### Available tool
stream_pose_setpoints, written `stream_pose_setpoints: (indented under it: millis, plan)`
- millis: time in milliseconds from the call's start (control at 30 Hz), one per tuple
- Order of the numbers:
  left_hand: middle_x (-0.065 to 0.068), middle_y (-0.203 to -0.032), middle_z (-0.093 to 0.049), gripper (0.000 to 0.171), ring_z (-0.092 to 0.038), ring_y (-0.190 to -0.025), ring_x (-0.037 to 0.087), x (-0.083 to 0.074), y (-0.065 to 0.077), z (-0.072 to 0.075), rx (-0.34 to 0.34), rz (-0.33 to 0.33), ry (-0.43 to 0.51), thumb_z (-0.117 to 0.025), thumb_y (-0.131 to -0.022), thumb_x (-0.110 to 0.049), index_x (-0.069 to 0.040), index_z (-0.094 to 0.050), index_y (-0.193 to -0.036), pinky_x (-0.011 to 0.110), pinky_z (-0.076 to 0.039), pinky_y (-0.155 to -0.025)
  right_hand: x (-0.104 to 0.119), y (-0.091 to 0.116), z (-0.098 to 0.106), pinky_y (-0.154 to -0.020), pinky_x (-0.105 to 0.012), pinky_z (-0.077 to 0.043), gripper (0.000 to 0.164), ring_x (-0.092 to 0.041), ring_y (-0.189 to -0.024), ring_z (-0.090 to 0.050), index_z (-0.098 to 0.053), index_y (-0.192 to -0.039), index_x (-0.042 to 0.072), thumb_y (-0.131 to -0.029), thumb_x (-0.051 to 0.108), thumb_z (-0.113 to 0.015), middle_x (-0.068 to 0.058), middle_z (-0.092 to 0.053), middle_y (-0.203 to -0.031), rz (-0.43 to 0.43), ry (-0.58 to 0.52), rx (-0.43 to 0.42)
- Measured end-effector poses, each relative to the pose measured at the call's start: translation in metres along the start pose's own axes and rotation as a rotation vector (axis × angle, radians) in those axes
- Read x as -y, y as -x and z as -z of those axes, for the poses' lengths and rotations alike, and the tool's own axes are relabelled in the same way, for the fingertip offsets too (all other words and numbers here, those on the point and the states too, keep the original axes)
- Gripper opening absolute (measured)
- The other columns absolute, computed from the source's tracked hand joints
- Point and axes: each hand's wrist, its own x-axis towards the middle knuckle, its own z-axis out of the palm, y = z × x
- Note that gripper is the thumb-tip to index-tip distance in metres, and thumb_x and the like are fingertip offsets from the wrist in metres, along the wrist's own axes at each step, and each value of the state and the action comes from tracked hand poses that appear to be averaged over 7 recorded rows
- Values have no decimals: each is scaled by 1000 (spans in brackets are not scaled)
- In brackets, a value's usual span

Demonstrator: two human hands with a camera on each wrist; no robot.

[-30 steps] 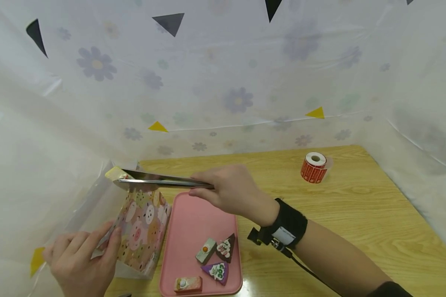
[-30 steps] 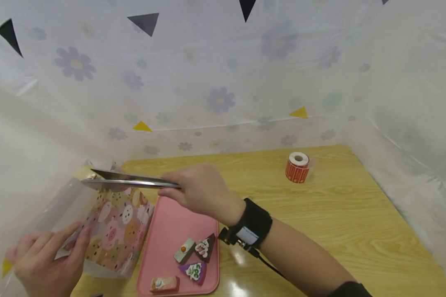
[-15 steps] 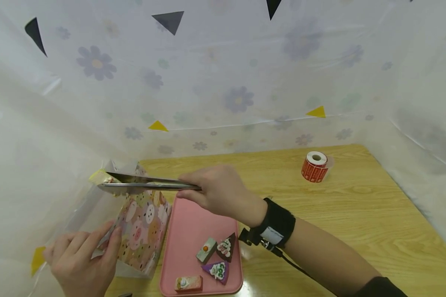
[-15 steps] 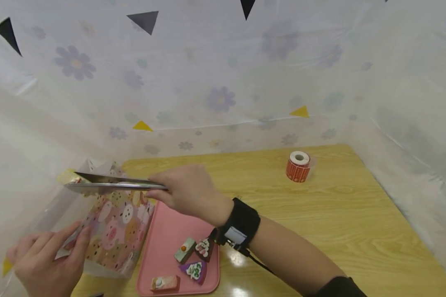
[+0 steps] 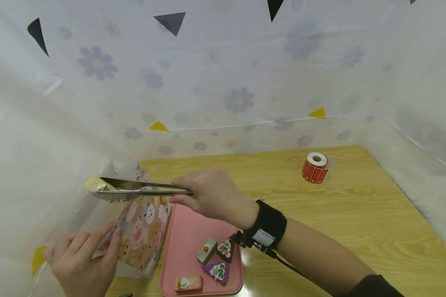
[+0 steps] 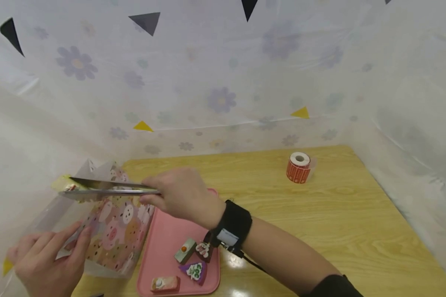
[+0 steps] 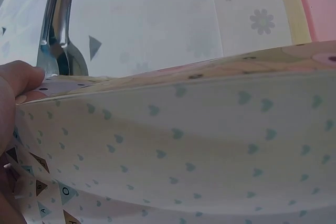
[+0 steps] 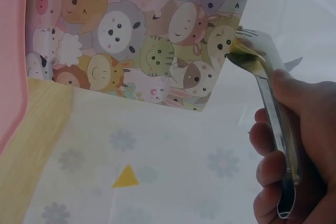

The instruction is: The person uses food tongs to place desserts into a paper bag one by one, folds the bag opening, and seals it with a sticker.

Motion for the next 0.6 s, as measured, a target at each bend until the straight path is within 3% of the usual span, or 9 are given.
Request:
stream_pose_setpoints:
  millis: [300, 500, 600]
  plan:
    - [21, -51, -55, 63, -36, -60, 38, -1, -1, -1, -20, -14, 10, -67, -99, -50, 7, -77, -73, 33, -15, -74, 2, -2, -2, -50, -18, -26, 43, -2, -62, -63, -75, -126, 23, -96, 53, -69, 7, -81, -102, -18, -4, 25]
    - [20, -50, -54, 61, -36, -59, 37, 2, 1, -4, -36, -21, 18, -68, -98, -49, 6, -78, -73, 33, -15, -74, 1, 0, -1, -52, -19, -33, 46, 0, -59, -57, -73, -128, 22, -95, 54, -70, 11, -71, -79, -34, -46, 35]
    - [20, -49, -53, 62, -35, -59, 37, -1, -1, -3, -37, -19, 18, -67, -99, -49, 6, -77, -72, 33, -14, -73, -1, 1, -1, -53, -18, -35, 47, 1, -59, -56, -73, -129, 21, -95, 54, -72, 12, -68, -75, -32, -56, 28]
